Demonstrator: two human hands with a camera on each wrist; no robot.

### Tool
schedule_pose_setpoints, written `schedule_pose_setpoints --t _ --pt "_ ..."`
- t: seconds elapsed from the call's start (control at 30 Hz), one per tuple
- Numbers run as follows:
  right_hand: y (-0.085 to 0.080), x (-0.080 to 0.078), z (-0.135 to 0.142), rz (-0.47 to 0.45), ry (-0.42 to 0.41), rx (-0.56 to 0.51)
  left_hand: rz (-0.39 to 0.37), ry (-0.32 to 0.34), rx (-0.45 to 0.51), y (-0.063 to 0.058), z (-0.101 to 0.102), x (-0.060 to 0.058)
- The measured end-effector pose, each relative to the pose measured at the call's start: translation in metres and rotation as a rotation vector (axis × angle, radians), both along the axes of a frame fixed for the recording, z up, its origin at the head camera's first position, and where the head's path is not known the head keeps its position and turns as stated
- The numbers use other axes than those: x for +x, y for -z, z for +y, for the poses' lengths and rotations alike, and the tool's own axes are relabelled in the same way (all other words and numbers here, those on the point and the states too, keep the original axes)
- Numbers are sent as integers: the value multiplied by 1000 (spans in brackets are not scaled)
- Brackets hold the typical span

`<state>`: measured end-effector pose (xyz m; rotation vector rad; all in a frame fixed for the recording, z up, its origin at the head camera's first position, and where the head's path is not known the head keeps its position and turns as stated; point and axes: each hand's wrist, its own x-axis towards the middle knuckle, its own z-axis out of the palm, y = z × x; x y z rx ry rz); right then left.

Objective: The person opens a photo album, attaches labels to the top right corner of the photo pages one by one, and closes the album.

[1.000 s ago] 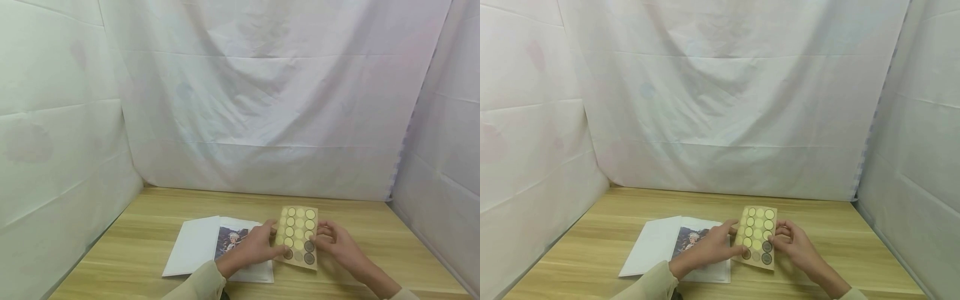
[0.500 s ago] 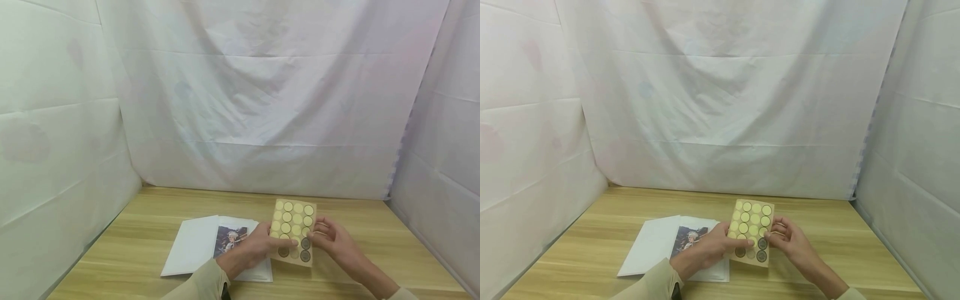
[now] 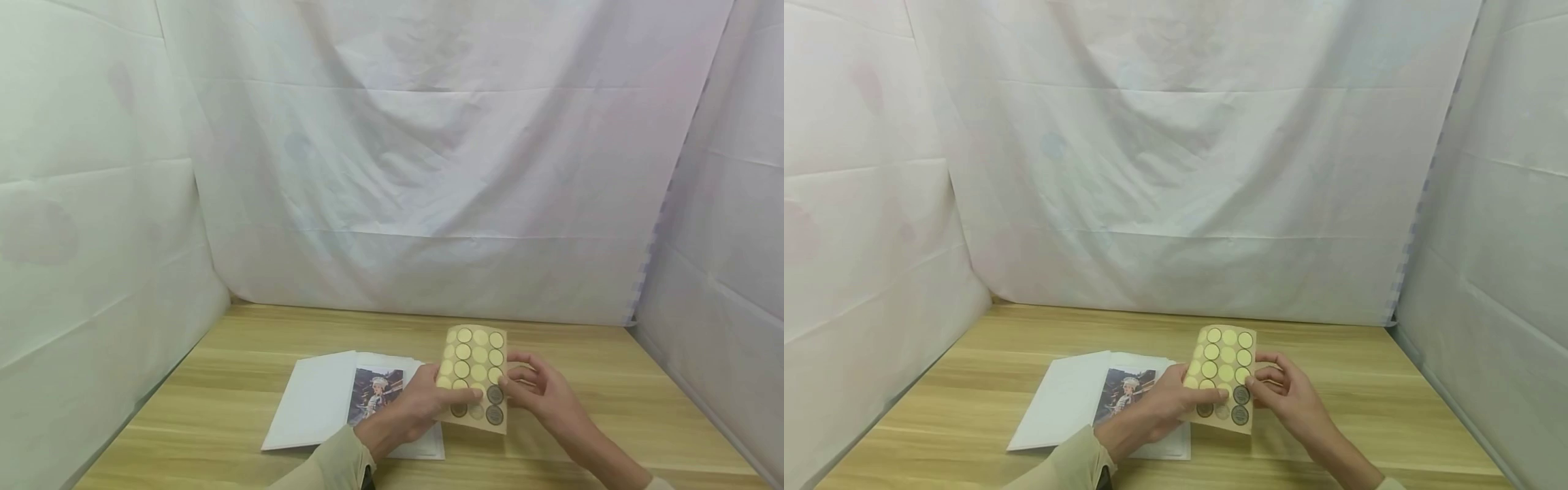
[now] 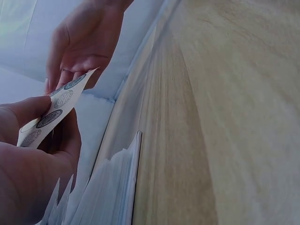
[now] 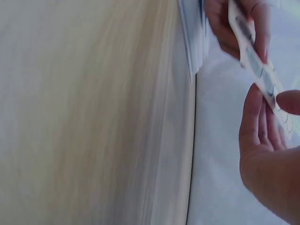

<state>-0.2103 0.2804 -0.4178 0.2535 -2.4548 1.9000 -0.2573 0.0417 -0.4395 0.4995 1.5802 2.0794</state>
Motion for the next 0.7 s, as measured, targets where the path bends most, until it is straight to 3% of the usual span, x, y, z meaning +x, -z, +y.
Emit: schedule_pose_setpoints --t 0.13,0.3,0.4,0.5,0.7 --pt "-1 6 -7 113 94 79 -14 -10 27 -1 0 -1" --pt "1 14 -16 451 239 378 -19 -7 43 0 -1 -1" --pt "2 16 -20 594 253 452 -24 -6 43 0 -1 -1" --pt "3 17 -23 647 217 454 -22 -9 45 0 -2 0" --pt "4 18 -25 645 189 465 -24 -12 41 -2 -1 2"
